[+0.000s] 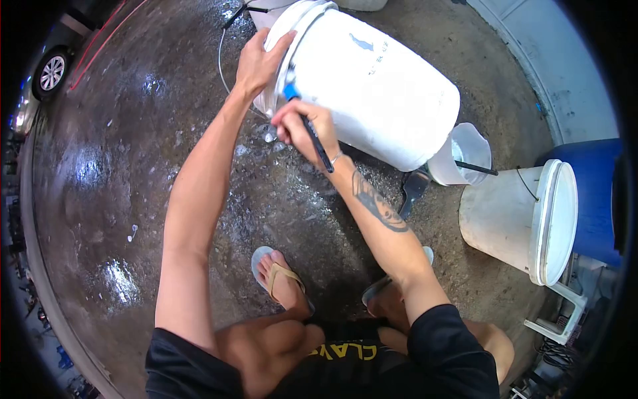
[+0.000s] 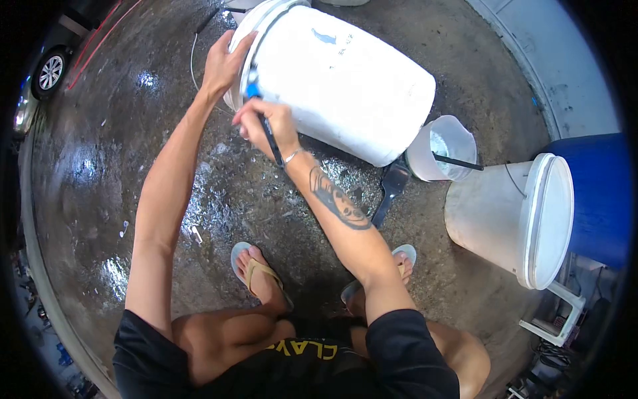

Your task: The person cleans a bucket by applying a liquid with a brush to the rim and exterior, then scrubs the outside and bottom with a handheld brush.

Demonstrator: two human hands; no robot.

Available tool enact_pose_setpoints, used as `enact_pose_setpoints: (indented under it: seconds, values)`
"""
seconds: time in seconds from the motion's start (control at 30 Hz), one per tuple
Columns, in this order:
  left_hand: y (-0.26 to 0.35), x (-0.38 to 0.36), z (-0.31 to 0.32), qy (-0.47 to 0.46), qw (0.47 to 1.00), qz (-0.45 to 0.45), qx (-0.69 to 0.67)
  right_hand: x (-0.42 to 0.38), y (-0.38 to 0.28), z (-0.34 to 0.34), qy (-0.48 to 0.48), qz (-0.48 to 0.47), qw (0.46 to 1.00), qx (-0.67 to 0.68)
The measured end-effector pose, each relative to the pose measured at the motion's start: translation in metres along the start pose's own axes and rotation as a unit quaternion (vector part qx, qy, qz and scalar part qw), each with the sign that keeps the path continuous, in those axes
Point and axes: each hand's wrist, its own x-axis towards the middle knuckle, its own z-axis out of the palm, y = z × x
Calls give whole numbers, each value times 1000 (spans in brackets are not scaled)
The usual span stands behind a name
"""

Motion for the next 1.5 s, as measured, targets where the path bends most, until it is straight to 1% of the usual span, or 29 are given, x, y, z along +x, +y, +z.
enact_pose_setpoints:
  seconds: [0.03,0.07,0.13,0.2,0.23,0.27,0.33,0.4,0.43,0.47,0.53,0.57,0.6,0.67,0.73,0.8,0.83,0.9,0.93,1.0,1.03,1.07,1.13,1.2,1.27,1.3,1.4,1.43,1.5]
  values:
    - [-6,2,2,-2,1000,18,-24,-10,7,-2,-31,20,999,-33]
    - [2,1,-1,-14,999,9,-27,-10,13,-8,-28,20,999,-31]
    - [2,2,1,0,1000,10,-10,-7,24,-23,-38,91,995,21]
    - [11,-2,2,10,999,-29,-17,-2,-2,-27,17,28,999,23]
    - [10,-2,3,24,999,-12,19,4,-18,-26,60,25,993,94]
    - [8,-6,-2,-1,998,-17,53,11,-27,-26,103,16,980,169]
    - [10,-15,-4,14,999,-26,34,0,-4,-9,44,108,978,172]
    - [-3,-16,-12,-4,999,-7,49,-17,8,3,32,143,986,74]
    - [-17,-17,-13,13,998,11,55,-21,14,7,44,167,981,83]
    - [-28,-21,-12,29,997,26,62,-21,12,11,47,170,980,88]
    - [-18,-32,-18,-4,999,-20,38,-19,-5,21,113,97,960,236]
    - [-5,-37,-17,6,998,-27,49,-16,-14,25,139,86,946,280]
    - [-9,-38,-16,3,998,-30,52,-19,-5,31,140,89,944,284]
    - [-14,-38,-18,23,997,25,66,-27,9,42,159,117,931,307]
    - [-15,-40,-20,20,998,16,55,-30,10,41,139,192,950,205]
    - [-17,-41,-23,18,997,27,66,-27,2,36,133,229,949,169]
    - [-20,-40,-22,22,997,24,67,-25,-2,37,133,229,949,170]
    - [-17,-36,-22,13,998,19,66,-26,-13,42,173,95,926,323]
    - [-14,-34,-21,3,998,18,61,-30,-2,44,173,96,925,324]
    - [-12,-32,-17,8,998,27,51,-44,49,46,126,134,957,226]
    - [-11,-31,-17,12,998,33,44,-54,71,46,145,196,949,199]
    - [-14,-27,-18,12,998,34,45,-57,69,42,169,240,938,184]
    - [-22,-23,-21,-4,994,89,68,-57,71,40,168,187,949,188]
    - [-13,-25,-18,-7,999,12,44,-44,34,44,151,140,944,258]
    - [-14,-23,-18,-5,998,10,60,-36,22,50,148,94,936,304]
    - [-13,-25,-19,-4,998,10,61,-36,37,51,166,114,923,329]
    - [-13,-24,-15,7,998,35,54,-45,81,49,169,190,945,205]
    - [-14,-25,-15,10,997,37,59,-47,85,50,170,189,945,205]
    - [-16,-21,-18,19,997,36,69,-40,55,54,174,156,933,272]
